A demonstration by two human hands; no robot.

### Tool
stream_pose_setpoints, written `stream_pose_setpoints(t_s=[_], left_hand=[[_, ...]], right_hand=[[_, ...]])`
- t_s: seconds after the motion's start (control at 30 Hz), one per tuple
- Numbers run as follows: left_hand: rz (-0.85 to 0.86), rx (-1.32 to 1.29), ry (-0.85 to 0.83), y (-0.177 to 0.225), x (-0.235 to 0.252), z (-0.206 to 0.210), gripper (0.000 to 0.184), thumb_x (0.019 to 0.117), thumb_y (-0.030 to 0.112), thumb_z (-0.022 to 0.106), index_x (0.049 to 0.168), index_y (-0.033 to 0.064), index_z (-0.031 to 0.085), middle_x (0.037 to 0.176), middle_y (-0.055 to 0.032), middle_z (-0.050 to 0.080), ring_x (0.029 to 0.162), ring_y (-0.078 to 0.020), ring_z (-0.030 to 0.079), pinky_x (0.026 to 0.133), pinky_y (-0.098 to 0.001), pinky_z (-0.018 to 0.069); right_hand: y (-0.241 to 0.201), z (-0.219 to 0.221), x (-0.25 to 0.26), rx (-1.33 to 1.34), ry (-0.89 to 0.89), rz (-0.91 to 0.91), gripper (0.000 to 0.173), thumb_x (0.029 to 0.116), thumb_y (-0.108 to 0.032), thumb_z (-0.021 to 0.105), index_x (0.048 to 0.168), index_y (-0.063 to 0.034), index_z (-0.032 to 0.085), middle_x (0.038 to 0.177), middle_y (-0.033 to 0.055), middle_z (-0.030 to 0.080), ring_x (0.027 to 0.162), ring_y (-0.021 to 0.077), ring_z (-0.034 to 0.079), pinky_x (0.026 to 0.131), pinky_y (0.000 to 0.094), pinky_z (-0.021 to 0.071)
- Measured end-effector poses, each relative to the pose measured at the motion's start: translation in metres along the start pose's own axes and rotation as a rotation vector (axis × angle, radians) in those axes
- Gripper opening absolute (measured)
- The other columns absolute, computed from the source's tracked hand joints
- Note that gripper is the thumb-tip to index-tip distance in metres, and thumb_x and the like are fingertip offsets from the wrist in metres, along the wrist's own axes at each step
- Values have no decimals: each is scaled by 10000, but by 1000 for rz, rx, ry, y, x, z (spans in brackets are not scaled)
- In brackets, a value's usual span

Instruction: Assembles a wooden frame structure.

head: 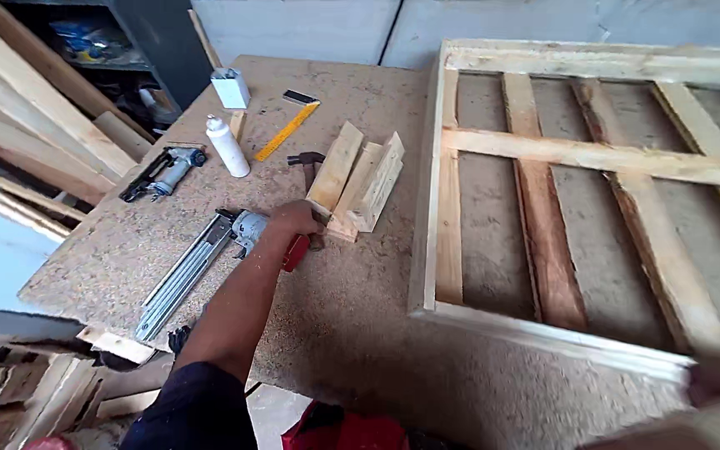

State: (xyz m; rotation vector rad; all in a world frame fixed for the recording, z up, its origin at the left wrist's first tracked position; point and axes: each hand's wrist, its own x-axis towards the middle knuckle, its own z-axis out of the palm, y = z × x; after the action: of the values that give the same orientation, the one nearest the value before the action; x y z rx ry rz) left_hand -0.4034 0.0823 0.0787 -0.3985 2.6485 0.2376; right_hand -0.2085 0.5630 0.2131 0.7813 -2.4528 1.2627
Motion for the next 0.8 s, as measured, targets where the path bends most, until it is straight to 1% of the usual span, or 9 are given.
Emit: stream_pose_setpoints(t_s=[0.07,0.17,0.27,0.33,0.4,0.5,0.6,0.7,0.8], left_hand=[[11,-12,-42,1,13,-4,760,688,654,830,1149,60,722,1174,-222,701,1142,-435,651,915,-733,479],[44,-164,-89,0,26,-4,730,696,460,904,1199,-24,688,1220,-270,671,1190,-451,619,970,-724,456],[45,-360,-135,-1,29,-4,663,747,226,890,1260,-90,615,1221,-274,667,1155,-412,649,1002,-627,497],[44,-423,-195,3,25,-3,584,799,139,842,1271,-101,597,1211,-262,668,1119,-371,660,997,-564,512],[52,-468,-232,6,23,-4,524,824,95,789,1277,-81,593,1182,-236,674,1054,-322,666,952,-514,528],[13,-466,-181,5,31,-5,546,815,133,794,1276,-76,590,1194,-238,662,1056,-322,663,938,-507,540],[27,-246,-68,7,40,-2,670,812,347,850,1263,-87,613,1252,-275,649,1157,-386,650,1007,-577,507],[65,-253,-101,7,28,-3,651,878,310,798,1331,-93,561,1307,-281,617,1193,-398,621,1040,-571,477],[81,-430,-168,7,27,-5,504,969,279,669,1360,-24,571,1294,-233,627,1114,-327,637,991,-501,502]], right_hand=[[-26,56,-10,-2,-29,68,397,1039,-371,524,1432,-342,476,1027,-129,662,858,-33,640,723,196,560],[-32,138,-22,-38,-253,81,439,1049,-275,438,1464,-160,523,1041,32,725,883,112,712,755,362,627],[-39,210,-7,-118,-454,-26,485,1014,-204,464,1493,-125,490,1015,47,728,821,174,723,711,423,625],[-39,253,5,-192,-511,-86,617,947,-165,551,1547,-131,409,1210,80,695,1000,234,717,836,469,608],[-38,278,7,-304,-527,-77,730,946,-168,618,1601,-140,296,1445,109,565,1312,274,571,1077,490,476],[-40,274,-14,-366,-425,-41,756,929,-305,694,1586,-163,350,1484,84,540,1389,259,499,1144,497,412],[-21,246,-59,-429,-386,111,904,809,-477,802,1556,-162,400,1476,96,547,1392,278,493,1148,524,395],[4,221,-102,-537,-420,296,1134,689,-585,864,1586,-131,339,1562,129,463,1457,328,418,1180,570,340],[20,201,-123,-569,-391,376,1141,698,-536,886,1593,-113,318,1581,143,438,1465,337,409,1188,569,324]])
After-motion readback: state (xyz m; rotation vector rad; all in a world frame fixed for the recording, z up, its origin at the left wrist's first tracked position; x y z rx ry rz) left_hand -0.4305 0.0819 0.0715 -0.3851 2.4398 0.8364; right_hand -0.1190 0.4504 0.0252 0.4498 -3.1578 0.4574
